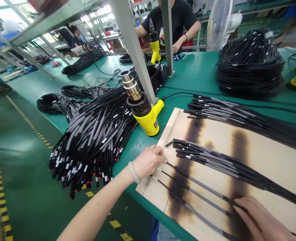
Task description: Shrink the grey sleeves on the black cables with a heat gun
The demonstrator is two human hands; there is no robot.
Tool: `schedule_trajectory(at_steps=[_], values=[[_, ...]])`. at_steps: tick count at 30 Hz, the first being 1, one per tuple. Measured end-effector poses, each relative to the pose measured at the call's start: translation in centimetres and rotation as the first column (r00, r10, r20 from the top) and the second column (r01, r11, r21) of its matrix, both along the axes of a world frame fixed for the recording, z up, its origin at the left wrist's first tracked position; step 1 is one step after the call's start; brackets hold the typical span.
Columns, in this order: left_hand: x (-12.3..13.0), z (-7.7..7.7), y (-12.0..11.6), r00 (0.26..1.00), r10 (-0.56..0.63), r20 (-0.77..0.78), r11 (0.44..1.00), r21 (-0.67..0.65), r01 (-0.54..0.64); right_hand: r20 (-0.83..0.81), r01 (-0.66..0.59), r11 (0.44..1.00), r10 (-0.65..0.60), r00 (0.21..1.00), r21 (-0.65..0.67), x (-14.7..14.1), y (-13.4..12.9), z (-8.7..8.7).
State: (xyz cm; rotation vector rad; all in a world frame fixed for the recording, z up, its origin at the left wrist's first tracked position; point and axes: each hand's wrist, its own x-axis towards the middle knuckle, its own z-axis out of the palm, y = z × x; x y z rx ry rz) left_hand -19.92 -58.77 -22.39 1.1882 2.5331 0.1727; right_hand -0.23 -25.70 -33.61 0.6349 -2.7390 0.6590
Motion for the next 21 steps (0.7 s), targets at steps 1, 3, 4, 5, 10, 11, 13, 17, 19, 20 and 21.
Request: schedule_trajectory(at_steps=[1,3,4,5,10,11,13,17,19,20,21], values=[[0.0,-0.2,-0.3,1.000,0.009,0.023,0.999,0.033,-0.010,0.015,0.004,1.000,-0.004,1.000,0.008,0.0,-0.1,-0.3],[0.0,-0.6,-0.8,0.998,0.030,0.062,0.995,0.091,-0.035,0.047,0.017,1.000,-0.017,0.999,0.006,-0.1,-0.1,-0.8],[0.0,-0.8,-0.9,0.996,0.043,0.074,0.992,0.113,-0.051,0.059,0.021,1.000,-0.021,0.998,0.001,0.0,-0.1,-1.0],[0.0,-0.9,-1.1,0.995,0.056,0.084,0.989,0.131,-0.067,0.060,0.023,1.000,-0.023,0.998,-0.005,0.0,0.0,-1.1],[0.0,-1.1,-1.4,0.989,0.039,0.140,0.984,0.167,-0.063,0.026,0.058,0.996,-0.056,0.998,-0.063,0.1,-0.1,-1.2],[0.0,-1.1,-1.4,0.989,0.032,0.146,0.983,0.172,-0.057,0.031,0.059,0.995,-0.057,0.998,-0.078,0.0,-0.3,-1.0],[-0.2,-1.0,-1.6,0.989,0.029,0.147,0.982,0.182,-0.056,0.068,0.064,0.993,-0.057,0.996,-0.102,-0.3,-0.8,-0.4],[-0.5,-0.9,-1.9,0.989,0.034,0.144,0.980,0.188,-0.061,0.174,0.074,0.992,-0.056,0.983,-0.104,-1.2,-1.9,0.8],[-0.7,-0.9,-2.0,0.986,0.042,0.162,0.977,0.198,-0.074,0.168,0.059,0.993,-0.041,0.985,-0.102,-1.4,-2.3,1.1],[-0.8,-0.9,-2.0,0.984,0.046,0.173,0.975,0.205,-0.082,0.153,0.051,0.993,-0.035,0.988,-0.102,-1.5,-2.4,1.2],[-0.9,-1.0,-2.1,0.982,0.050,0.184,0.973,0.212,-0.089,0.141,0.047,0.994,-0.033,0.989,-0.100,-1.5,-2.5,1.2]])
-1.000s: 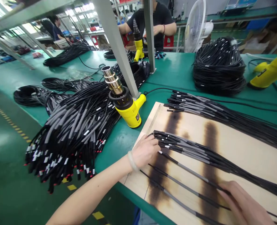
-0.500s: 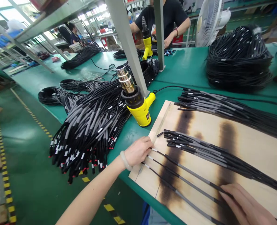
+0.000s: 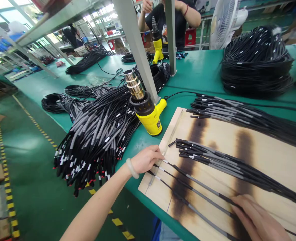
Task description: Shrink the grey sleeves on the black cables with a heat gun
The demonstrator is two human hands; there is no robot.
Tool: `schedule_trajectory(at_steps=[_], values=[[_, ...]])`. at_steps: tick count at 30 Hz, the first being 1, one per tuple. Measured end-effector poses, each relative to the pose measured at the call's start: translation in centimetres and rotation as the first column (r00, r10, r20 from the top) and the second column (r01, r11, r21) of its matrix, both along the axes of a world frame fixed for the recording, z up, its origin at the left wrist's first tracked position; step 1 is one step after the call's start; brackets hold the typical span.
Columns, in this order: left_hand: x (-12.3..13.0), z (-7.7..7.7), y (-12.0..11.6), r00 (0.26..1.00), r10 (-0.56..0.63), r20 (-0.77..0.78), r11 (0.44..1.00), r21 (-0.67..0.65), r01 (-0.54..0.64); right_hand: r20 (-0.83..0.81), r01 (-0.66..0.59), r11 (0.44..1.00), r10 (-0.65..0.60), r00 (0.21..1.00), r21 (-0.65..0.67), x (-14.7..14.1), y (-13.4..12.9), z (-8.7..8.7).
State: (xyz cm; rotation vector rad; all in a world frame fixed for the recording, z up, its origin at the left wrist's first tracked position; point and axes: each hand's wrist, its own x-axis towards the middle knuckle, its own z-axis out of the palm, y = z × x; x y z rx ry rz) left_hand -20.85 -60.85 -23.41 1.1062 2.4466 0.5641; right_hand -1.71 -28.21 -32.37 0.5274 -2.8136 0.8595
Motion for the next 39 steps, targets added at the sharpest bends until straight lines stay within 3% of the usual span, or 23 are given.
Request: schedule_trajectory(at_steps=[5,11,14,22,26,29,34,39], values=[[-0.2,-0.6,0.0,1.000,-0.011,-0.022,1.000,-0.009,0.010,0.034,-0.009,0.999,0.008,0.999,0.032,0.0,0.1,0.0],[0.3,-0.9,0.1,0.993,-0.036,-0.109,0.993,-0.113,0.023,-0.167,-0.030,0.995,0.046,0.985,0.099,1.0,2.3,-0.6],[0.5,-0.9,0.1,0.993,-0.031,-0.118,0.990,-0.139,0.014,-0.150,-0.004,0.997,0.015,0.989,0.073,1.4,3.1,-0.6],[0.5,-0.7,0.4,0.988,-0.039,-0.150,0.986,-0.165,0.014,-0.160,-0.009,0.996,0.023,0.987,0.088,0.4,2.0,1.1],[0.2,0.4,0.6,0.970,-0.060,-0.237,0.986,-0.165,0.020,-0.099,0.107,0.992,-0.100,0.990,0.065,0.3,1.6,2.3],[-0.2,1.1,1.1,0.932,-0.023,-0.362,0.994,-0.111,-0.018,-0.065,0.240,0.970,-0.237,0.969,0.049,0.2,2.7,2.3],[0.0,0.6,4.9,0.913,-0.075,-0.401,0.997,-0.048,0.061,-0.148,0.474,0.871,-0.455,0.878,0.131,-0.1,5.4,1.0],[0.6,-1.0,10.3,0.852,-0.144,-0.503,0.988,-0.124,0.094,-0.090,0.412,0.900,-0.402,0.911,0.144,-0.4,5.7,1.1]])
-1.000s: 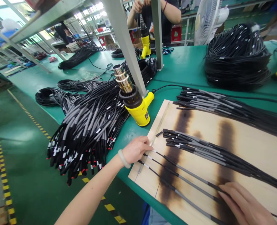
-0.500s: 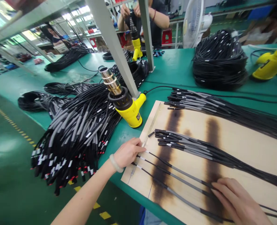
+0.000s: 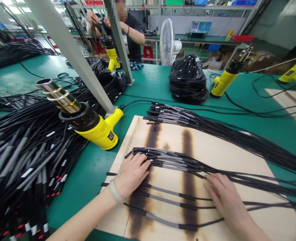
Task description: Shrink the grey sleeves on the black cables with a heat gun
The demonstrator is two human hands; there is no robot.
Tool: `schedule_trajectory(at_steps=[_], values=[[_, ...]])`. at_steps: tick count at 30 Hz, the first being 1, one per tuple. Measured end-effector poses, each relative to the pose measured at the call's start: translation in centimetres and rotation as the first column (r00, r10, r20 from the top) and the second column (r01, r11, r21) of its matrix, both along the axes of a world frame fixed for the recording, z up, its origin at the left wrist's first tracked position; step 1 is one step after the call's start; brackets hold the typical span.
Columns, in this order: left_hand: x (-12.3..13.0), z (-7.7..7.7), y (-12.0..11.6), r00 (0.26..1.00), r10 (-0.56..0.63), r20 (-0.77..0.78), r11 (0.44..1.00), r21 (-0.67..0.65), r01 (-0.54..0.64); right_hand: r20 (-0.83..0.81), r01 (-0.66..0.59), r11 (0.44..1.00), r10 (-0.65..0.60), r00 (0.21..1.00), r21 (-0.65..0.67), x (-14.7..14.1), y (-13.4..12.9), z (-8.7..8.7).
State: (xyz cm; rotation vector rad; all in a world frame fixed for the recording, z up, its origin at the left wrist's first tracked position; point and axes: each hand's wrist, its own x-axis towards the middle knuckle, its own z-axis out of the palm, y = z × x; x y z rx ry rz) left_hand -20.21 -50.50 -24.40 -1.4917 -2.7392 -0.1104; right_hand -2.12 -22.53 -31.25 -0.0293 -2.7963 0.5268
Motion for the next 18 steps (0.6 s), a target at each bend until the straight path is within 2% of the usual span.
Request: schedule_trajectory(at_steps=[4,7,10,13,18], values=[[-0.8,-0.4,2.0,0.994,0.005,-0.109,0.998,-0.066,-0.012,-0.029,0.014,0.999,-0.015,0.999,-0.032,-0.2,0.2,0.3],[-1.8,-0.5,2.3,0.992,-0.010,-0.122,0.997,-0.073,0.001,-0.097,0.144,0.990,-0.143,0.985,0.002,-0.6,1.1,0.3],[-2.8,-0.7,2.4,0.995,-0.025,-0.096,0.998,-0.065,0.019,-0.077,0.245,0.966,-0.239,0.968,0.079,-0.9,2.0,0.4],[-3.4,-0.8,2.6,0.999,-0.019,-0.051,0.999,-0.045,0.017,-0.009,0.235,0.968,-0.235,0.972,0.093,-1.1,2.6,0.7],[-3.6,-0.5,2.8,0.999,0.016,-0.044,1.000,-0.004,-0.016,-0.018,0.232,0.973,-0.232,0.973,-0.015,-0.7,2.5,0.8]])
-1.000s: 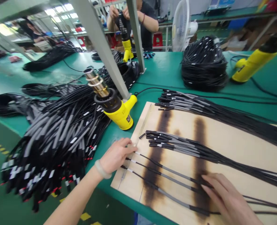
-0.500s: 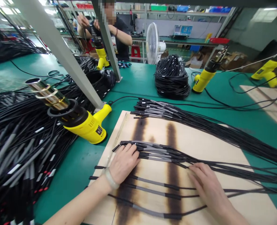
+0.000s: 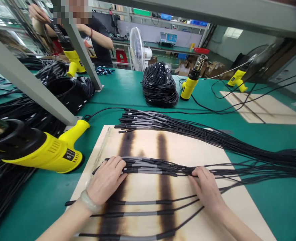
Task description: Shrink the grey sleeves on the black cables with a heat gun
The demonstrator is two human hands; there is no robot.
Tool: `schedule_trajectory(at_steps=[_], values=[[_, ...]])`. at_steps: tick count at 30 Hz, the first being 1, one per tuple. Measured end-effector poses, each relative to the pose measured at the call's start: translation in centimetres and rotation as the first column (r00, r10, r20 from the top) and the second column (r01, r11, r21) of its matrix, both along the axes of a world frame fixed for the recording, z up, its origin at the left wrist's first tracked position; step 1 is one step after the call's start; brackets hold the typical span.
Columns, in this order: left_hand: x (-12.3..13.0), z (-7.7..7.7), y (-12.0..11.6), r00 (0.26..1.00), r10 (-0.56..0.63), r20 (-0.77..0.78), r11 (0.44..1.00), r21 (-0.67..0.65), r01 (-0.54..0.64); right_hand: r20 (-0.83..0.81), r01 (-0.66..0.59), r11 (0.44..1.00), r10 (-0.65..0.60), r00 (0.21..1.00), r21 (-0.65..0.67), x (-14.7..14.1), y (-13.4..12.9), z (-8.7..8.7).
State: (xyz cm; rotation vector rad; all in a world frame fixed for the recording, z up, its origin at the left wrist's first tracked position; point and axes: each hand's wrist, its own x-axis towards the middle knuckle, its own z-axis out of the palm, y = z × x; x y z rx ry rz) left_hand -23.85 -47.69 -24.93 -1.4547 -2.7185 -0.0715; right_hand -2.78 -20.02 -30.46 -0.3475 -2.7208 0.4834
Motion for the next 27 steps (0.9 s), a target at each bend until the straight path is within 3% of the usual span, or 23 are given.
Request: schedule_trajectory(at_steps=[4,9,17,23,27], values=[[0.1,0.2,0.2,1.000,-0.025,-0.016,0.998,0.057,0.025,-0.010,-0.045,0.997,0.044,0.999,-0.068,0.9,-0.3,0.1],[0.2,0.0,0.5,0.998,-0.067,0.006,0.997,0.024,0.067,0.012,-0.211,0.961,0.217,0.976,-0.177,1.5,-1.2,0.7],[0.2,-0.2,0.4,0.997,-0.072,0.011,0.997,0.038,0.072,0.009,-0.275,0.942,0.282,0.959,-0.194,-0.5,-3.2,1.0],[0.8,-0.2,0.7,0.998,-0.068,0.017,0.997,0.042,0.068,-0.048,-0.289,0.875,0.294,0.954,-0.389,-2.5,-6.3,1.6],[1.2,0.0,0.1,0.994,-0.074,0.079,0.997,0.000,0.074,-0.093,-0.340,0.811,0.339,0.936,-0.476,-2.1,-6.6,2.3]])
